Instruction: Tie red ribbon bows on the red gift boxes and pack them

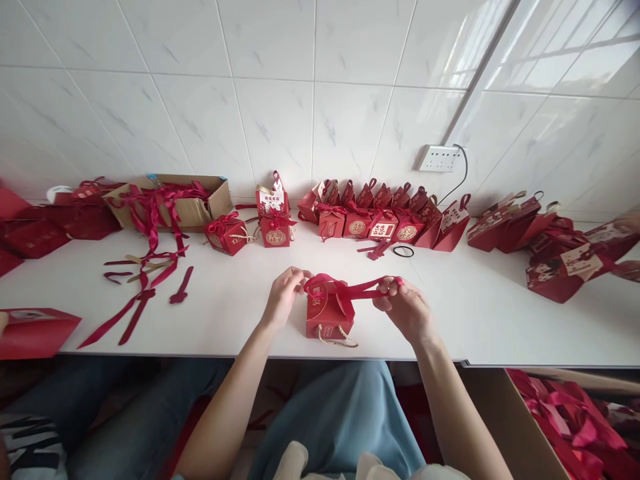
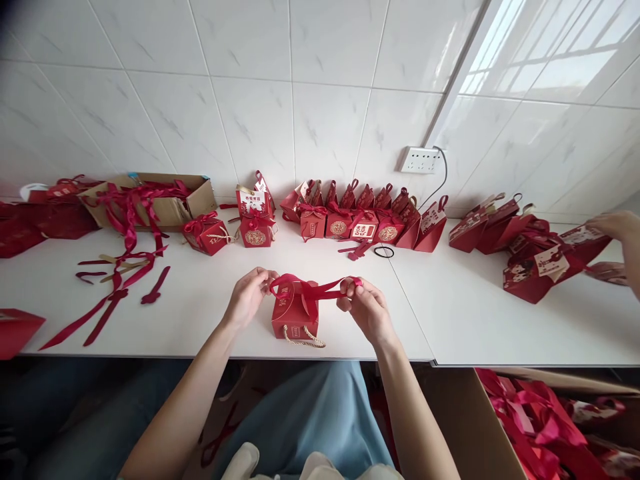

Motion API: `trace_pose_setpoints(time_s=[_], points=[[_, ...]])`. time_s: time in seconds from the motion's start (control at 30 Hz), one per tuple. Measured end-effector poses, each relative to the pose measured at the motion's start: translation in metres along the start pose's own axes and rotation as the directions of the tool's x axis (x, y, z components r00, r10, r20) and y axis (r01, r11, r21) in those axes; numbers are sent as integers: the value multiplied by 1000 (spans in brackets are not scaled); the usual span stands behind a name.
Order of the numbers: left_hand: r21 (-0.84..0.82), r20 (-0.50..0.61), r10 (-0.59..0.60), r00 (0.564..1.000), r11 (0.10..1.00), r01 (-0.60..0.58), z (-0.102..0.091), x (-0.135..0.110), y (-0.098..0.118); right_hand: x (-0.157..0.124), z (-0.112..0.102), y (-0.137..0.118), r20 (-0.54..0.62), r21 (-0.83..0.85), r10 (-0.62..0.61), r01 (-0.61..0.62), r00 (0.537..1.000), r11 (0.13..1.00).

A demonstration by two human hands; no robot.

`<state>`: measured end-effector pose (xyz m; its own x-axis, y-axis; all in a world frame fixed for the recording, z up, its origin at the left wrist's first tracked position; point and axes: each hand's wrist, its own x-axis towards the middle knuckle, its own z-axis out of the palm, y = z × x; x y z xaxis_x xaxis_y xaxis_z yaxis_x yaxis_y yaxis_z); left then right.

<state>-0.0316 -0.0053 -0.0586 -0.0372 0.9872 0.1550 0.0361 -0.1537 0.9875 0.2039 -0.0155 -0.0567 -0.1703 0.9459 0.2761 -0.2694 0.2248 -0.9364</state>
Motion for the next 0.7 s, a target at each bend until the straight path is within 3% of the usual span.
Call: trace_pose_setpoints(time_s=[0.17, 0.23, 0.3, 0.5, 0.7], points=[[422, -50, 68, 996, 906, -40, 2, 0, -2, -1, -2, -7, -7, 11, -62, 62, 998, 998], [461, -11, 48, 999, 886, -38, 5, 1, -4, -4, -3, -11, 3, 19, -112, 112, 994, 994], [406, -4, 21, 1000, 914, -18, 6, 2, -7, -8, -5, -17, -12, 11, -142, 142, 990, 990], [203, -152, -6, 988, 978, 37, 2, 2, -12, -18, -17, -24, -200, 95, -92, 113, 975, 989], [-151, -178, -121, 977, 984, 94, -9, 1, -12, -20, -28, -9, -440, 138, 23, 42, 898, 990]])
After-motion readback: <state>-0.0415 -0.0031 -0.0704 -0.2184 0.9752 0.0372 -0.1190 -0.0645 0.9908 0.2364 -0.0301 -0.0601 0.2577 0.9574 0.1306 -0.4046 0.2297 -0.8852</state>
